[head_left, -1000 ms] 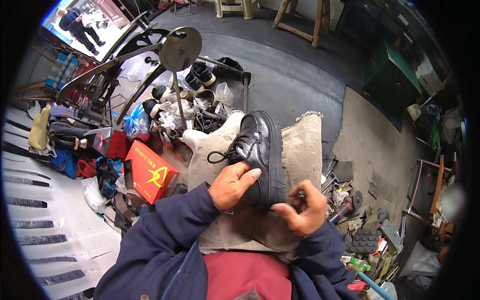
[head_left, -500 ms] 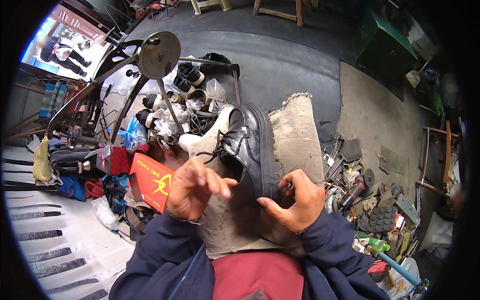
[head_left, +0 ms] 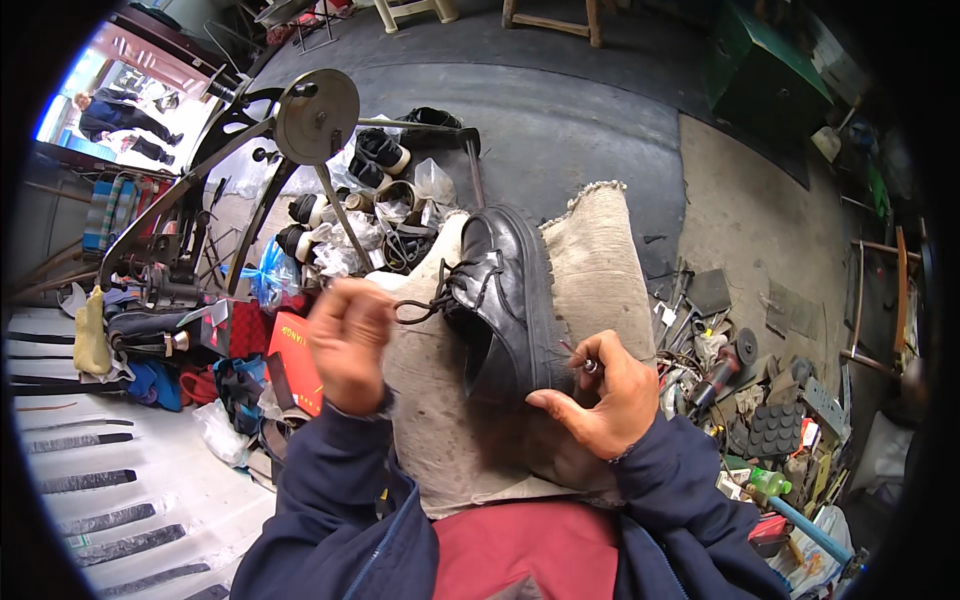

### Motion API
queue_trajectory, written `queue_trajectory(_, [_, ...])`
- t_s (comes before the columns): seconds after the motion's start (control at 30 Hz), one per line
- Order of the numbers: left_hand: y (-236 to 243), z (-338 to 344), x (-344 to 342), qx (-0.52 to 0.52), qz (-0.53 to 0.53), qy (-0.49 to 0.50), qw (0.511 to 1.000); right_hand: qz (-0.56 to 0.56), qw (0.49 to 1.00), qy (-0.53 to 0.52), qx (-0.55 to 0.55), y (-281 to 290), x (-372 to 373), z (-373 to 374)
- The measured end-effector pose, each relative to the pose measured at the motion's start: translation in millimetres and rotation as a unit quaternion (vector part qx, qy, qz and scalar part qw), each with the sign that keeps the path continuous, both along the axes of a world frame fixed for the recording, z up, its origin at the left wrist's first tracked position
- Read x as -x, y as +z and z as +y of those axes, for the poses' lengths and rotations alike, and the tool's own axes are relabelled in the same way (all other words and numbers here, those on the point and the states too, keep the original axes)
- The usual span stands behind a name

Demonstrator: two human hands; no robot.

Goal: The person holds a black shoe and uses a small tool to work on the sole edge, repeatedly inserting and pulling the tool along the seam. The person rotates the shoe to access different sections of the sole while continuing the same action.

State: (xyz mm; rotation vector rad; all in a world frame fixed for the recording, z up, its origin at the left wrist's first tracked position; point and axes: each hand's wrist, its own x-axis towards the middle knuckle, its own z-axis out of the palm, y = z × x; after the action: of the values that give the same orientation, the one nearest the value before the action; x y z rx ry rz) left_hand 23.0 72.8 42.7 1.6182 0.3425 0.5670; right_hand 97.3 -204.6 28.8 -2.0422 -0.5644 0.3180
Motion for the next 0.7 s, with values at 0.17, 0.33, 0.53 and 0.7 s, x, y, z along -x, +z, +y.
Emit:
queue_trajectory(0.17, [27,-45,-21,-0.215,0.039,-0.201,0.955,-0.032,0.999,0.013,-0.017,-1,0,-4])
queue_trajectory(0.33, [28,-61,-42,-0.327,0.051,-0.290,0.898,-0.040,0.998,0.037,-0.029,-1,1,-8])
queue_trajectory(0.53, [17,-69,-47,-0.351,0.069,-0.330,0.873,-0.043,0.996,0.052,-0.060,-1,0,-11])
queue_trajectory(0.7, [5,-70,-38,-0.229,0.065,-0.294,0.926,0.007,0.995,0.060,-0.085,2,-4,-18])
